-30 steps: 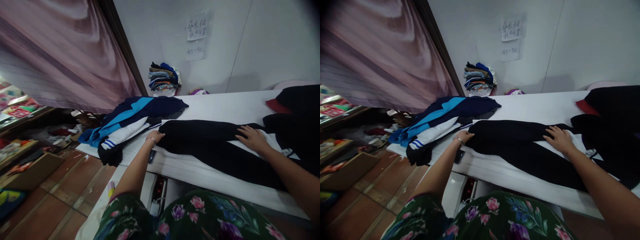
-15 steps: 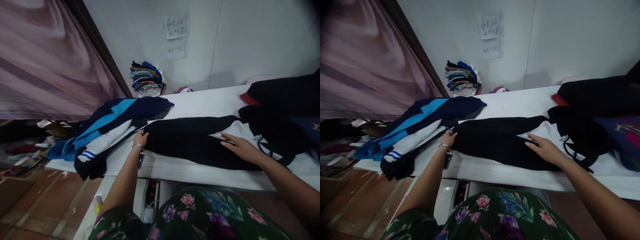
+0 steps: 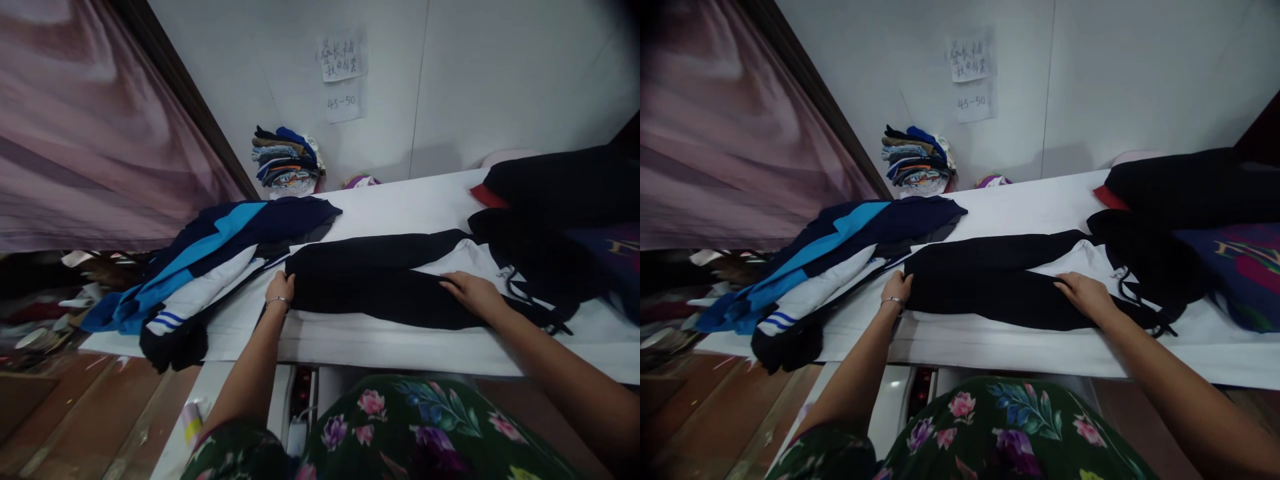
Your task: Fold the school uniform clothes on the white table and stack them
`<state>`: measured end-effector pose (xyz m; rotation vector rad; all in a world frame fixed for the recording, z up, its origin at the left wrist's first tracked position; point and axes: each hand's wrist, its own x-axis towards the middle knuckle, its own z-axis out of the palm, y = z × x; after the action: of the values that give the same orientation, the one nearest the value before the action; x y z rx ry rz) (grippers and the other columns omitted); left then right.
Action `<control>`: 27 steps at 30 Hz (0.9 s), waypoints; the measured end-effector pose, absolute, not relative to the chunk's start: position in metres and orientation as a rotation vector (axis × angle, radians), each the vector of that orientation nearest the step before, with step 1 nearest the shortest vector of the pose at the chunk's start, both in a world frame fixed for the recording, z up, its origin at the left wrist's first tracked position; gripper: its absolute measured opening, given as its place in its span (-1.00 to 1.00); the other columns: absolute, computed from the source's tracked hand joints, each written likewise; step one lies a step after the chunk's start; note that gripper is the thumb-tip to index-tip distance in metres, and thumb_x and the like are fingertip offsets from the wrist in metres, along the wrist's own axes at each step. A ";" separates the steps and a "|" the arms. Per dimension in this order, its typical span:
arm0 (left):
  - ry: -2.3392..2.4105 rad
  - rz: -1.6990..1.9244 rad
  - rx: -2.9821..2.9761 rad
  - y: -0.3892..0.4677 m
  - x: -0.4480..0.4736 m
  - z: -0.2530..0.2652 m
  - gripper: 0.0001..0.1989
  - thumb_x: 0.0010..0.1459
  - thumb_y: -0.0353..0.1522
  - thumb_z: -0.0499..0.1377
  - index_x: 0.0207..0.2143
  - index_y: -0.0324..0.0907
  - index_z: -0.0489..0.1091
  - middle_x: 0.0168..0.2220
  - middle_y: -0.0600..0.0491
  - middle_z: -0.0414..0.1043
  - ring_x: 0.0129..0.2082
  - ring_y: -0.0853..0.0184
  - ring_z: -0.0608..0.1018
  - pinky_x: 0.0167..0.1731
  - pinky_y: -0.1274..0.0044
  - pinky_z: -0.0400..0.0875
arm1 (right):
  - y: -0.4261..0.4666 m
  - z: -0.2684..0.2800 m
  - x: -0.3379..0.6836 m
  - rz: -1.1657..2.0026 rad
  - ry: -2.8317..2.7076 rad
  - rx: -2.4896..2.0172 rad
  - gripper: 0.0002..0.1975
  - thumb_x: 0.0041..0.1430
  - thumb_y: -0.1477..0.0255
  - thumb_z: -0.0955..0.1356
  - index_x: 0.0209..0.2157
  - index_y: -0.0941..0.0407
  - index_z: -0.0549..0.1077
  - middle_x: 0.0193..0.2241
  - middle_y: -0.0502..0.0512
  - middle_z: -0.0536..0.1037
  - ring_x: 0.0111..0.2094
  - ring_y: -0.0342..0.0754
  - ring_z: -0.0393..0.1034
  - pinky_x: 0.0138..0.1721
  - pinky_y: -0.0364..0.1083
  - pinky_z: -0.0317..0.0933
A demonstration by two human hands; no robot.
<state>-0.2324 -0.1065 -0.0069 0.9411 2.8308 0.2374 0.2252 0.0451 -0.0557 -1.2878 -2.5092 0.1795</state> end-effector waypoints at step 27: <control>2.487 0.703 2.111 -0.089 -0.201 -0.001 -0.78 0.18 -0.32 0.15 -0.15 -0.19 0.45 -0.09 -0.07 0.46 -0.06 0.22 0.46 -0.01 0.41 0.32 | 0.041 -0.025 0.176 0.439 -2.241 -0.830 -0.65 0.23 0.18 0.26 -0.05 0.03 0.46 -0.12 0.14 0.50 -0.08 0.07 0.39 -0.09 0.05 0.33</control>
<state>-0.2013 -0.0891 -0.0009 2.1111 2.4865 0.7031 0.1755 0.0409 -0.0249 -0.8296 -2.2412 0.4389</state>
